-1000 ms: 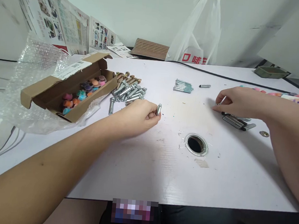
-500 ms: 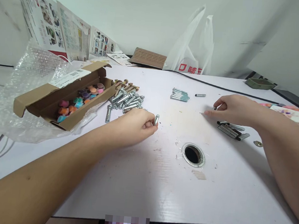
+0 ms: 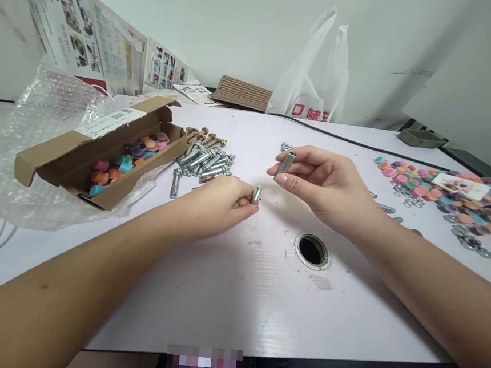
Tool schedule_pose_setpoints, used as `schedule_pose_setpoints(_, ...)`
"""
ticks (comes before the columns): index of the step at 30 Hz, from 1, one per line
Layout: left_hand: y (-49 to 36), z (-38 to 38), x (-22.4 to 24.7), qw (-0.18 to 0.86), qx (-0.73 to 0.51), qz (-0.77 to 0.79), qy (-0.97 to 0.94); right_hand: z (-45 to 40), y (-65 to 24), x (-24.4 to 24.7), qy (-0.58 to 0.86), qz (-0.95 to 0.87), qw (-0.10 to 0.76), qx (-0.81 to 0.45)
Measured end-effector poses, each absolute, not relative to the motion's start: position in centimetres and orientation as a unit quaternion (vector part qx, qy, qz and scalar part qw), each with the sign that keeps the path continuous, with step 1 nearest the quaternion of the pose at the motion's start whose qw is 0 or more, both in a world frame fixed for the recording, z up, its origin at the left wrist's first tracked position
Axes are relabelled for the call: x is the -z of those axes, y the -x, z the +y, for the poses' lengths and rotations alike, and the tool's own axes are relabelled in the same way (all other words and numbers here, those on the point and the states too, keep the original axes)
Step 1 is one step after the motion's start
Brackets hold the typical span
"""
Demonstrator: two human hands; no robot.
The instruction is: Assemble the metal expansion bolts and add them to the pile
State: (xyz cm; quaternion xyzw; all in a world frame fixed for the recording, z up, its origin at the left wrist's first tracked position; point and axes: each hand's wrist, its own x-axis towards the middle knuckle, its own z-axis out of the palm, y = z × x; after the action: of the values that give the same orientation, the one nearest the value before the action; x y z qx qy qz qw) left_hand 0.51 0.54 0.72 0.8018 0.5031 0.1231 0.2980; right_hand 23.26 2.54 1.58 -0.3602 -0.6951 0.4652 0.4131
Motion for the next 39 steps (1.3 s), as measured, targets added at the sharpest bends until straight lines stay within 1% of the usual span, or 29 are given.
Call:
schedule_pose_setpoints(5, -0.4, 0.7, -0.3, 0.298, -0.136, 0.489, -0.808, 2.3, -22.0, -1.1, 0.316, -0.700, 0.410, -0.492)
schedule_pose_setpoints(9, -0.6, 0.7, -0.3, 0.301, -0.142, 0.490, -0.806, 2.4, -21.6, -0.9, 0.312, -0.694, 0.407, -0.505)
schedule_pose_setpoints(18, -0.7, 0.8, -0.5, 0.325, -0.137, 0.474, -0.807, 2.5, -21.6, -0.5, 0.329, -0.705, 0.379, -0.501)
schedule_pose_setpoints(22, -0.7, 0.9, -0.3, 0.326, -0.142, 0.470, -0.808, 2.4, -21.8, -0.5, 0.324, -0.719, 0.382, -0.482)
schedule_pose_setpoints(25, -0.6, 0.9, -0.1, 0.320, -0.147, 0.482, -0.802, 2.4, -22.0, -0.8, 0.310, -0.738, 0.400, -0.447)
schedule_pose_setpoints(30, -0.5, 0.8, -0.1, 0.316, -0.141, 0.488, -0.801, 2.6, -23.0, -2.3, 0.344, -0.780, 0.432, -0.293)
schedule_pose_setpoints(32, -0.5, 0.7, -0.2, 0.318, -0.140, 0.489, -0.800, 2.7, -23.5, -2.9, 0.353, -0.804, 0.412, -0.246)
schedule_pose_setpoints(34, -0.6, 0.7, -0.4, 0.321, -0.139, 0.492, -0.797, 2.8, -24.0, -3.3, 0.359, -0.826, 0.364, -0.239)
schedule_pose_setpoints(36, -0.7, 0.6, -0.6, 0.320, -0.138, 0.493, -0.797, 2.9, -24.2, -3.3, 0.357, -0.832, 0.328, -0.270)
schedule_pose_setpoints(39, -0.9, 0.7, -0.7, 0.319, -0.136, 0.494, -0.798, 2.9, -24.1, -3.0, 0.342, -0.822, 0.327, -0.317)
